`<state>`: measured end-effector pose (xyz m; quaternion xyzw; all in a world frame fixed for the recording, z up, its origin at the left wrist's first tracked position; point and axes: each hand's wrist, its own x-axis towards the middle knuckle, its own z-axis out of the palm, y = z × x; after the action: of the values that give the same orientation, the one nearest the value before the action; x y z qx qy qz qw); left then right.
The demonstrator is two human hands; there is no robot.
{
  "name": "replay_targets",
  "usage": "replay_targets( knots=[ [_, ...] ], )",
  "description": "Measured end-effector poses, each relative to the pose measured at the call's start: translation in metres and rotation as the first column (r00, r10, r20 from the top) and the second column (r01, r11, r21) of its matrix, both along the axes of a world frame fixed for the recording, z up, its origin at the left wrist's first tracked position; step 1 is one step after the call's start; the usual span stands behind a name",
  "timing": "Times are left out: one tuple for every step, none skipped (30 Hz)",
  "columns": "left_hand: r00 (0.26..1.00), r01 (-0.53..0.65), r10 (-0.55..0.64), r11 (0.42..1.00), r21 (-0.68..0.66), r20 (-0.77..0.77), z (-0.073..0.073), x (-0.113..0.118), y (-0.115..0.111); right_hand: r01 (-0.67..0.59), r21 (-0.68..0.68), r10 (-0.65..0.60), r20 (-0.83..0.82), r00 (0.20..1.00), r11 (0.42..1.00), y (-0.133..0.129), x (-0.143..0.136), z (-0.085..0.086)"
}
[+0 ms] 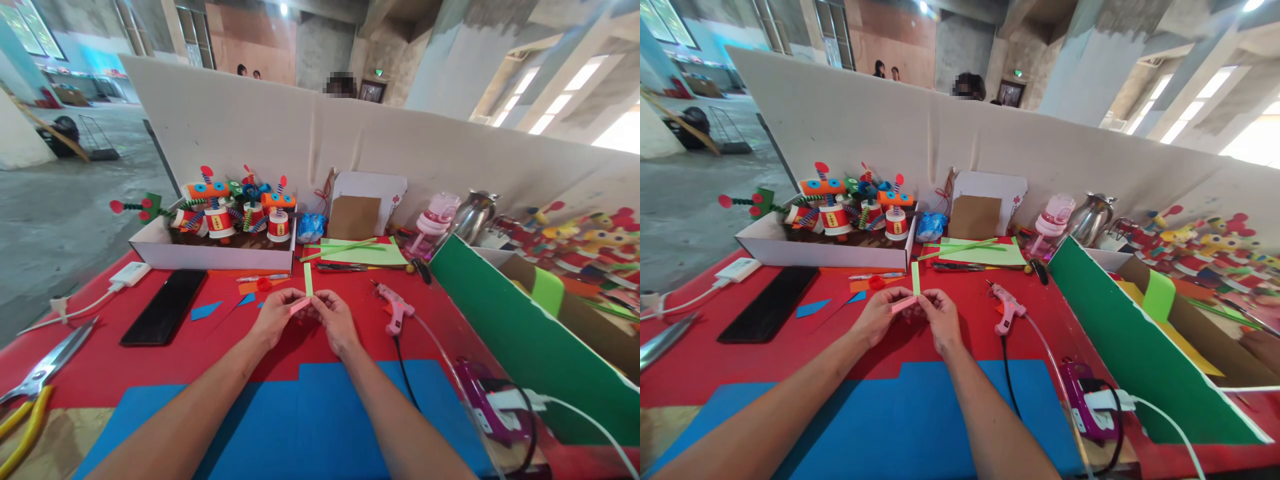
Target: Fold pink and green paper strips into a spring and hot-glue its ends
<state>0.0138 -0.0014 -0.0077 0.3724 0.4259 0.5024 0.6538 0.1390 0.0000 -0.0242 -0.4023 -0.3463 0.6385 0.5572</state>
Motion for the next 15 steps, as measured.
replay_targets(
  knots=[
    [1.0, 0.0, 0.0, 1.0, 0.005, -0.003, -0.0002, 0.0, 0.0, 0.005, 0.004, -0.005, 0.004, 1.0, 1.0, 0.0001, -0.0001, -0.0004],
    [1.0, -0.001, 0.001, 1.0, 0.009, -0.006, -0.0003, 0.0, 0.0, 0.009, 0.008, -0.009, 0.008, 1.0, 1.0, 0.0002, -0.0001, -0.0009],
    [1.0, -0.002, 0.002, 1.0, 0.012, -0.01, -0.0003, 0.0, 0.0, 0.012, 0.012, -0.013, 0.012, 1.0, 1.0, 0.0004, -0.0001, -0.0015],
    [1.0, 0.0, 0.001, 1.0, 0.013, -0.013, -0.0003, 0.0, 0.0, 0.017, 0.016, -0.017, 0.018, 1.0, 1.0, 0.0006, -0.0001, -0.0021],
    [1.0, 0.002, -0.002, 1.0, 0.012, -0.016, -0.0003, 0.0, 0.0, 0.021, 0.02, -0.022, 0.024, 0.999, 1.0, 0.0009, 0.0, -0.0027],
    [1.0, 0.006, -0.006, 1.0, 0.012, -0.018, -0.0002, -0.0001, 0.0, 0.028, 0.024, -0.029, 0.032, 0.999, 0.999, 0.0012, 0.0001, -0.0032],
    [1.0, 0.011, -0.011, 1.0, 0.011, -0.017, -0.0003, -0.0002, -0.0001, 0.036, 0.027, -0.037, 0.041, 0.998, 0.999, 0.0017, 0.0003, -0.0037],
    [1.0, 0.018, -0.018, 1.0, 0.011, -0.011, -0.0004, -0.0003, -0.0003, 0.046, 0.031, -0.048, 0.051, 0.998, 0.998, 0.0023, 0.0005, -0.0041],
    [1.0, 0.027, -0.027, 1.0, 0.012, -0.001, -0.0005, -0.0003, -0.0006, 0.061, 0.035, -0.063, 0.06, 0.996, 0.998, 0.0029, 0.0008, -0.0045],
    [0.999, 0.04, -0.04, 0.999, 0.016, 0.01, -0.0006, -0.0003, -0.0009, 0.082, 0.039, -0.084, 0.067, 0.994, 0.996, 0.0035, 0.0011, -0.0048],
    [0.998, 0.055, -0.055, 0.998, 0.023, 0.018, -0.0007, -0.0003, -0.0013, 0.105, 0.044, -0.108, 0.072, 0.991, 0.993, 0.004, 0.0014, -0.0052],
    [0.997, 0.069, -0.07, 0.997, 0.035, 0.02, -0.0008, -0.0002, -0.0016, 0.128, 0.049, -0.131, 0.075, 0.988, 0.991, 0.0044, 0.0016, -0.0056],
    [0.997, 0.079, -0.08, 0.996, 0.049, 0.015, -0.0009, 0.0, -0.0018, 0.144, 0.053, -0.147, 0.076, 0.986, 0.988, 0.0046, 0.0016, -0.0059],
    [0.997, 0.08, -0.081, 0.995, 0.063, 0.004, -0.0011, 0.0001, -0.0018, 0.151, 0.056, -0.155, 0.073, 0.985, 0.987, 0.0045, 0.0015, -0.006],
    [0.997, 0.071, -0.07, 0.995, 0.075, -0.012, -0.0014, 0.0002, -0.0017, 0.146, 0.059, -0.151, 0.071, 0.986, 0.987, 0.0041, 0.0012, -0.0059]
  ],
)
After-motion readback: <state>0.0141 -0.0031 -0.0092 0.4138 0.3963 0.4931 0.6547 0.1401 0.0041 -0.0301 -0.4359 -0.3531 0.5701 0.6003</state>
